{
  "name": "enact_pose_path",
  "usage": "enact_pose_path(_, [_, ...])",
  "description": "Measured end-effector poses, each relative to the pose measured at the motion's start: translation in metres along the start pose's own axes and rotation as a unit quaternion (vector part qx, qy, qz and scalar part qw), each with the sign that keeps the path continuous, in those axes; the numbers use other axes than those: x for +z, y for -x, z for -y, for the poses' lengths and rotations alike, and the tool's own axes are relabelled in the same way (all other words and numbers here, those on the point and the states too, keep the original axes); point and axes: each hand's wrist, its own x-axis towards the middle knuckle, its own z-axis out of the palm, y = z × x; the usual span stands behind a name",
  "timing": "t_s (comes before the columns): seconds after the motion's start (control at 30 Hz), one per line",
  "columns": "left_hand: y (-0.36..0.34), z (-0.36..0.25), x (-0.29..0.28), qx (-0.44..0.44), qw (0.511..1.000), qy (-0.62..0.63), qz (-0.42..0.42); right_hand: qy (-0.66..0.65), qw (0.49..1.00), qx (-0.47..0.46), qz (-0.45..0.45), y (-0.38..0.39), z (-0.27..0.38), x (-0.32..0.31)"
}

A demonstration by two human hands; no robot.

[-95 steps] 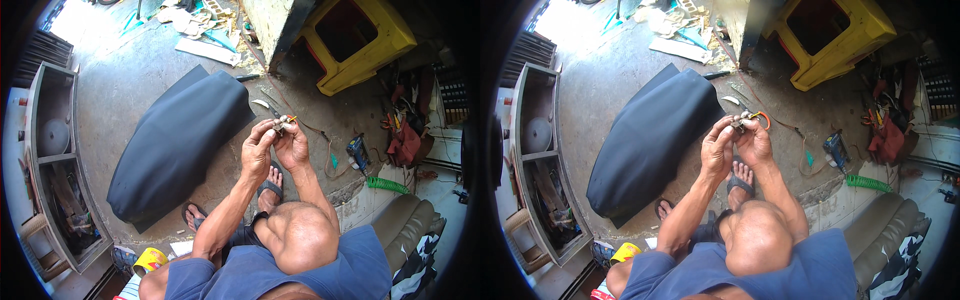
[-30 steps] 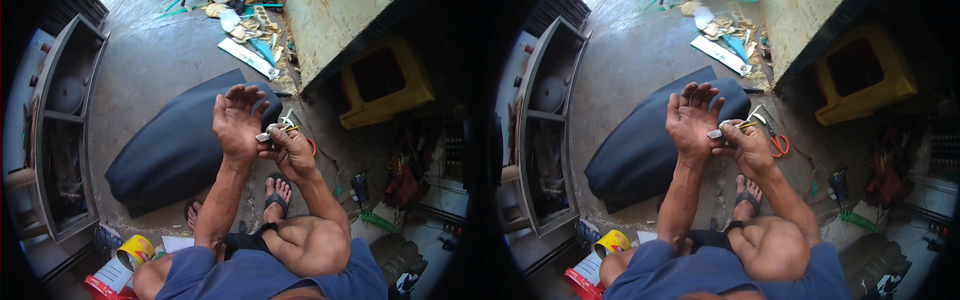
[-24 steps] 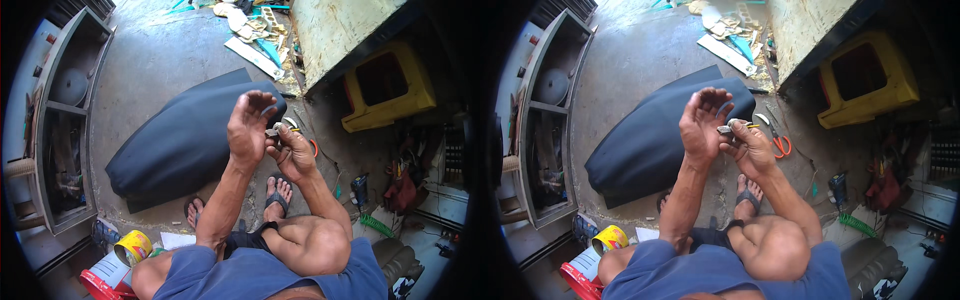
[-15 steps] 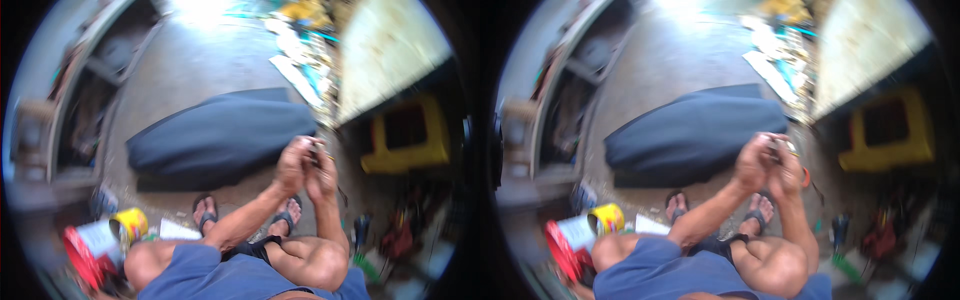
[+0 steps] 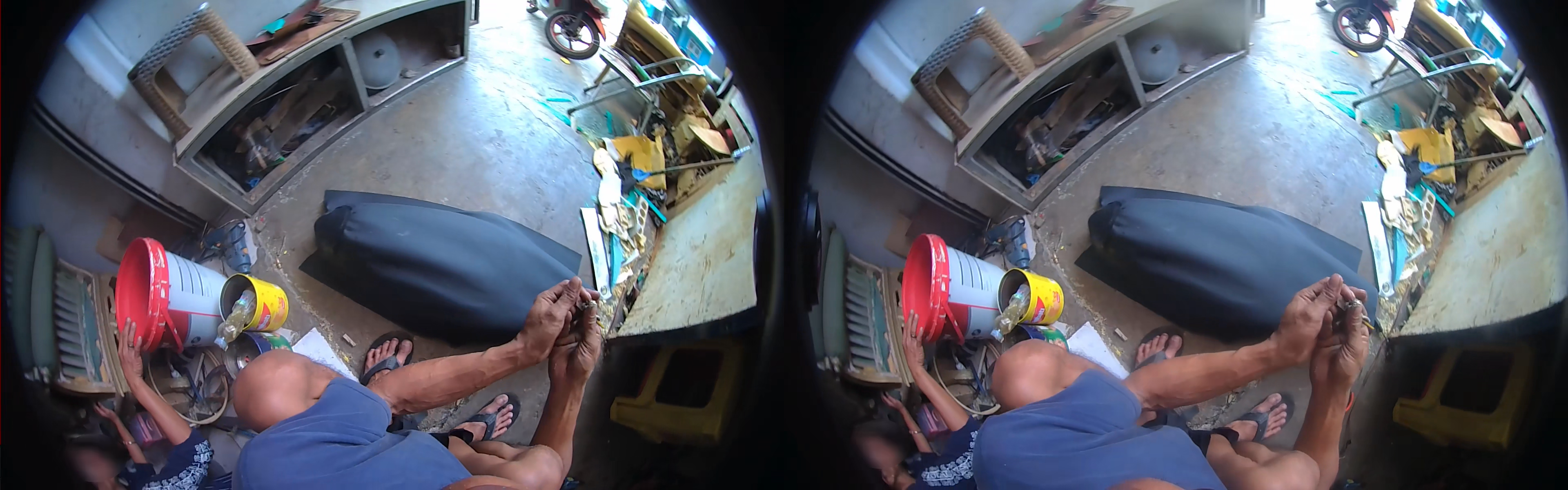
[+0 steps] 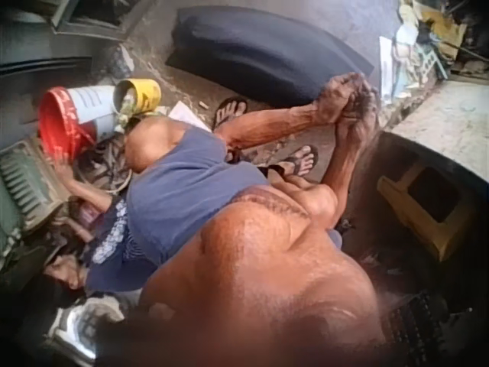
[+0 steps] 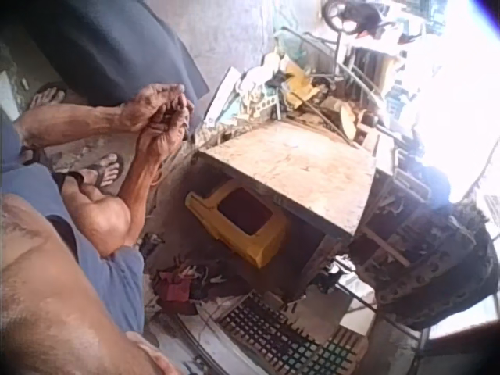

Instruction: The person reupholsters a motorcycle seat by stretching black fabric over a foam seat base and securing it with a pneumatic stapler.

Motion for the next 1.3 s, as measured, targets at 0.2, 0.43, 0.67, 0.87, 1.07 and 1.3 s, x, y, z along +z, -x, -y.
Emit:
enact_pose_path(0.2, [-0.021, -0.086, -0.006, 0.155, 0.88, -0.449, 0.005, 0.137, 0.989, 0.017, -0.048, -0.043, -0.008, 0.046])
enact_pose_path(0.43, [-0.022, -0.421, -0.069, 0.313, 0.534, -0.766, -0.173, 0.346, 0.928, 0.136, -0.003, -0.037, -0.048, 0.033])
enact_pose_path(0.67, [0.067, -0.673, -0.15, 0.337, 0.143, -0.651, -0.665, 0.551, 0.811, 0.153, -0.121, 0.021, -0.009, -0.061])
enact_pose_path(0.87, [0.157, -0.786, -0.179, 0.162, 0.086, -0.737, -0.65, 0.491, 0.806, 0.254, -0.214, 0.093, -0.019, -0.09])
enact_pose_path(1.07, [0.103, -0.698, -0.184, 0.362, -0.068, -0.728, -0.578, 0.518, 0.781, 0.232, -0.259, 0.154, -0.027, -0.132])
enact_pose_path(1.3, [0.033, -0.386, -0.202, 0.274, 0.221, -0.932, -0.09, 0.654, 0.686, 0.181, -0.261, 0.203, 0.004, -0.135])
